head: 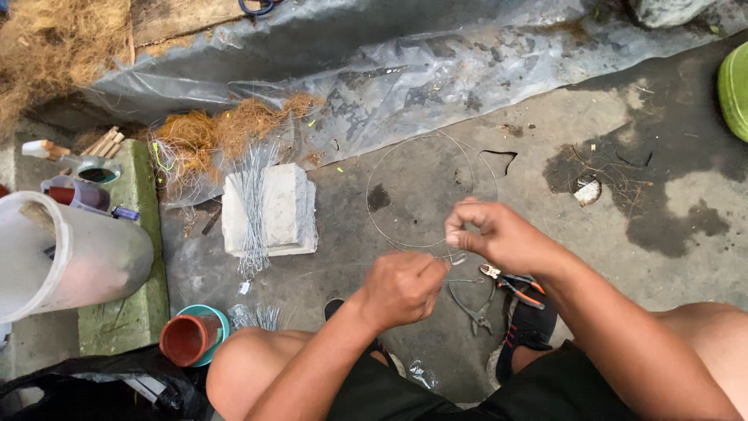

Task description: The person sits on the ground cutting lengths of wire with pliers and bending the wire by hand and with pliers to form hooked wire pieces, placing finished hooks on a foam block beside a bundle of completed hooks.

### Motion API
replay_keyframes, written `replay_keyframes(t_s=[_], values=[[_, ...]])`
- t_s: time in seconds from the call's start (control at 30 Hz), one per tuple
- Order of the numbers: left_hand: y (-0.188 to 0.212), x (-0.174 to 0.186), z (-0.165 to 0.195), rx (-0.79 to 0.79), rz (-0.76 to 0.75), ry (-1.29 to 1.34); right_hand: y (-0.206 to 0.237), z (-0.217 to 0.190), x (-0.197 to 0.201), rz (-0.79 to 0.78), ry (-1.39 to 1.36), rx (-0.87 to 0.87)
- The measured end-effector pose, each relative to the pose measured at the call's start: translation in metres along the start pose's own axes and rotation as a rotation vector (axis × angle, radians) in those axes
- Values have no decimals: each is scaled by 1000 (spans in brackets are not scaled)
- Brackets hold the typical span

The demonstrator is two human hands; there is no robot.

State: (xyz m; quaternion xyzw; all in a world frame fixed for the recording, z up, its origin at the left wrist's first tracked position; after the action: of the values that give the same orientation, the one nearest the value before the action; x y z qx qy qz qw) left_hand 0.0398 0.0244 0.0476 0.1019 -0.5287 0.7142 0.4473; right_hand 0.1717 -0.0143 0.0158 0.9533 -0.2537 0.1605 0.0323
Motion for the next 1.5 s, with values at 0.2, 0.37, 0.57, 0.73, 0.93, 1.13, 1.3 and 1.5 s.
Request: replay_keyframes(t_s=[0.2, 0.37, 0.57, 0.73, 0.93, 1.13, 1.3, 1.5], values=[[0, 1, -10, 173, -7, 143, -2, 26, -36, -151, -449, -305], [3, -10, -17, 379, -62, 429, 3, -5, -19, -137, -482, 13], [3, -9, -16, 400, -64, 440, 0, 3, -31, -158, -563, -88], [0, 9, -20, 278, 83, 178, 5, 23, -50, -35, -817, -305], [1, 18, -35, 263, 144, -58, 21, 34, -50, 212, -744, -340], [0, 9, -36, 224, 118, -207, 39, 20, -22, 457, -59, -92], [-1, 5, -49, 357, 55, -128, 45, -24, -15, 502, 388, 417], [-1, 16, -55, 525, 73, 78, 50, -35, -14, 445, 349, 599]])
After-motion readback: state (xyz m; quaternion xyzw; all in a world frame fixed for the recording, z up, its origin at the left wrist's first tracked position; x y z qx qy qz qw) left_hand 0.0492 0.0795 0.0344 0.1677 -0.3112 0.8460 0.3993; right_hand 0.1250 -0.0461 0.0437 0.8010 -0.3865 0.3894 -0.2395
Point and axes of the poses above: each hand's wrist, its own y-axis away from the middle knuckle, its own x-axis out of the back of the hand, z = x × y, the point moved 9 cm from there along -y, towards the middle knuckle, and after that the axes turned 12 degrees about z, right-handed, at the moved point
